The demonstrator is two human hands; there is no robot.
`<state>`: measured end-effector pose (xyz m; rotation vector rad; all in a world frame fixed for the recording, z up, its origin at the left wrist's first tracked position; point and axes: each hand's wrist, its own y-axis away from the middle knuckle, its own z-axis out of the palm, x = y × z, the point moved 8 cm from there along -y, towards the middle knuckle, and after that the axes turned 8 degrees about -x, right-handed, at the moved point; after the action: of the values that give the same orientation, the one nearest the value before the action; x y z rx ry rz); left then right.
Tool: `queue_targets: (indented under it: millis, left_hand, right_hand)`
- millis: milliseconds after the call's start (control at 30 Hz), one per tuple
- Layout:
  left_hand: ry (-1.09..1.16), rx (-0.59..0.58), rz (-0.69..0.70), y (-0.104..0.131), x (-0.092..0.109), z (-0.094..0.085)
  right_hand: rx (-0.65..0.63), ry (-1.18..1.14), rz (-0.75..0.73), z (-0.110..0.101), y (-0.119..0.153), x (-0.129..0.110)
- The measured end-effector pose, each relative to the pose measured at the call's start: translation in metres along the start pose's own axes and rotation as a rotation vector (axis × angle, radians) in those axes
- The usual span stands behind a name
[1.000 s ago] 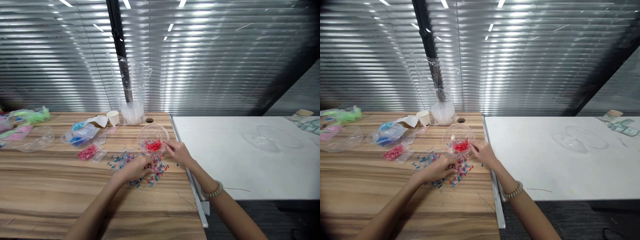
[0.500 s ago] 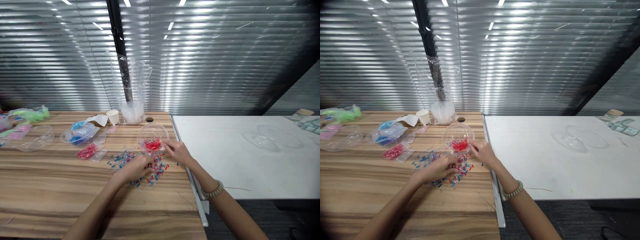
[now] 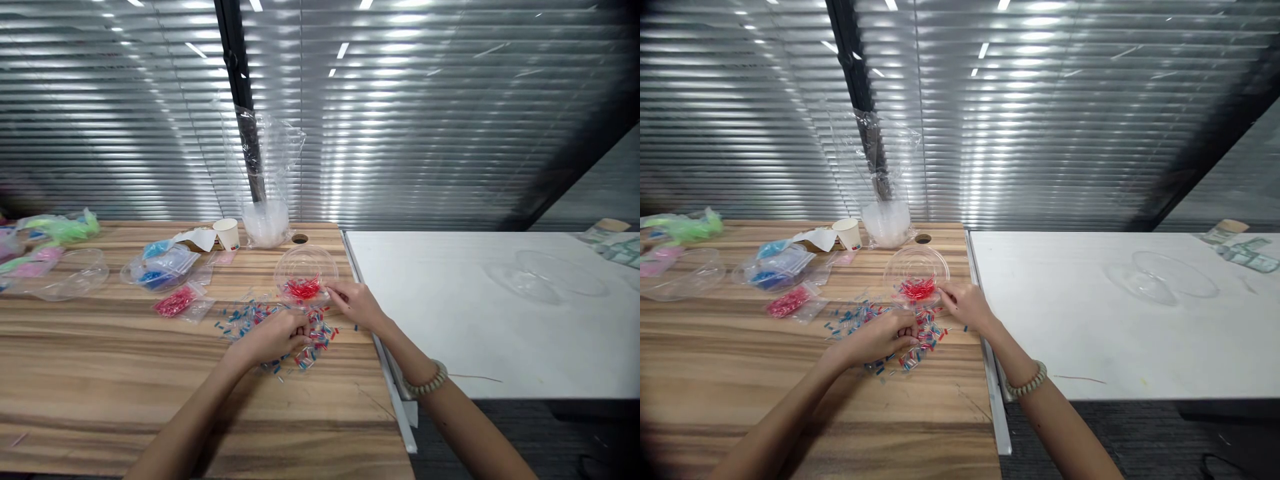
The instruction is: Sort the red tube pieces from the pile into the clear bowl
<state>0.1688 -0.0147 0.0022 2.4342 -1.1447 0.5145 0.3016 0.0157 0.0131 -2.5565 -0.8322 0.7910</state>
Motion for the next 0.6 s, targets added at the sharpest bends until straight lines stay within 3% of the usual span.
queue_targets:
  millis: [600]
  left_hand:
    - [-0.004,0.022,0.016,0.0002,-0.0001,0.0000]
  right_hand:
    - [-0.001,0.022,0.017,0.0012,0.0005,0.0015]
